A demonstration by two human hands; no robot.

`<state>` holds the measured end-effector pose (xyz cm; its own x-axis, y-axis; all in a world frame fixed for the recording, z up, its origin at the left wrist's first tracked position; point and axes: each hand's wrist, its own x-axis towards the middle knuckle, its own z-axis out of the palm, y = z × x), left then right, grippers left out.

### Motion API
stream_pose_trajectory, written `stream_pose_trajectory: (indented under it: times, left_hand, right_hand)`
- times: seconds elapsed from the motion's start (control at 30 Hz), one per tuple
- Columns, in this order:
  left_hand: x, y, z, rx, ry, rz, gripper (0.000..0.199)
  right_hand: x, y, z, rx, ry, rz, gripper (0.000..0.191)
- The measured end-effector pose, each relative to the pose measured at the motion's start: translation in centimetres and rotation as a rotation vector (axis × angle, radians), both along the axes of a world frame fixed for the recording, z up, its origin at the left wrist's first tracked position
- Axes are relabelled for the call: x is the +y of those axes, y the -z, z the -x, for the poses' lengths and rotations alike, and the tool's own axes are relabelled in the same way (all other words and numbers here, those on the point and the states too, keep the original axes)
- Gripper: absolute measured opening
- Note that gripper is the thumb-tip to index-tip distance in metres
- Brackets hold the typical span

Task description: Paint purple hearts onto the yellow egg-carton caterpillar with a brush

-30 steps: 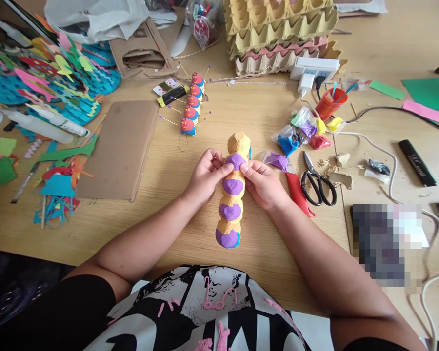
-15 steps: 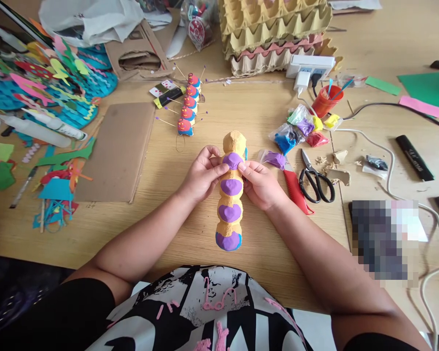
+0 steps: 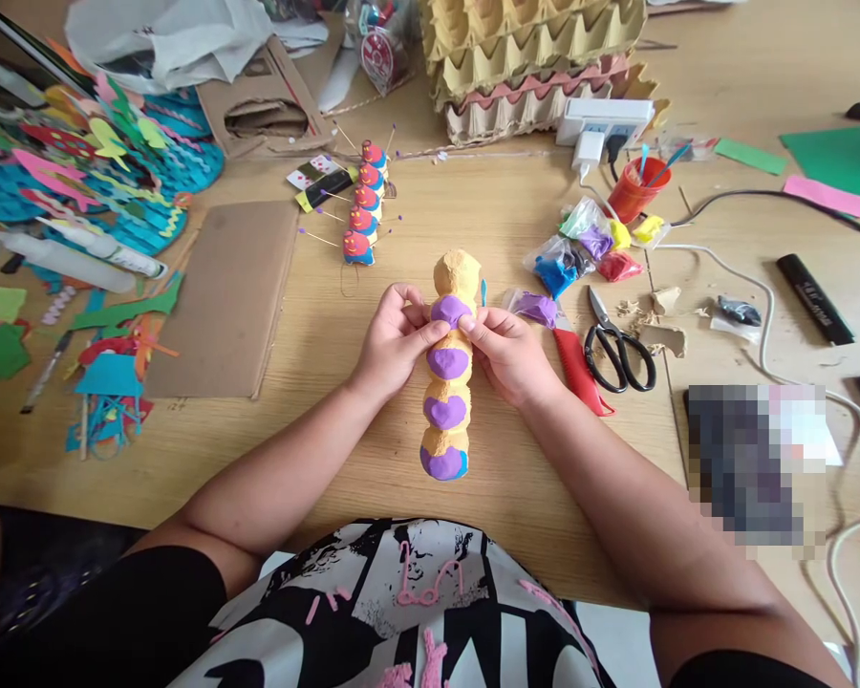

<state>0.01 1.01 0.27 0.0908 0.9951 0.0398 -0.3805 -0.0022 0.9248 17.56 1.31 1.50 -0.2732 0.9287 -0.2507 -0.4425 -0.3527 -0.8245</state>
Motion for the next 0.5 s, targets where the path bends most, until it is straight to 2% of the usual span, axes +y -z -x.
stream_pose_trajectory:
  times: [0.23, 0.5]
  left_hand:
    - [-0.01, 0.31, -0.20, -0.002, -0.040, -0.002, 0.079]
    - [-0.28, -0.01, -0.45, 0.026, -0.103, -0.019, 0.078]
  right_hand:
    - [-0.07, 0.02, 0.13, -0.038, 0.016, -0.022, 0.060]
    - [-0.21, 0.30, 0.30, -0.085, 0.028, -0.041, 0.062]
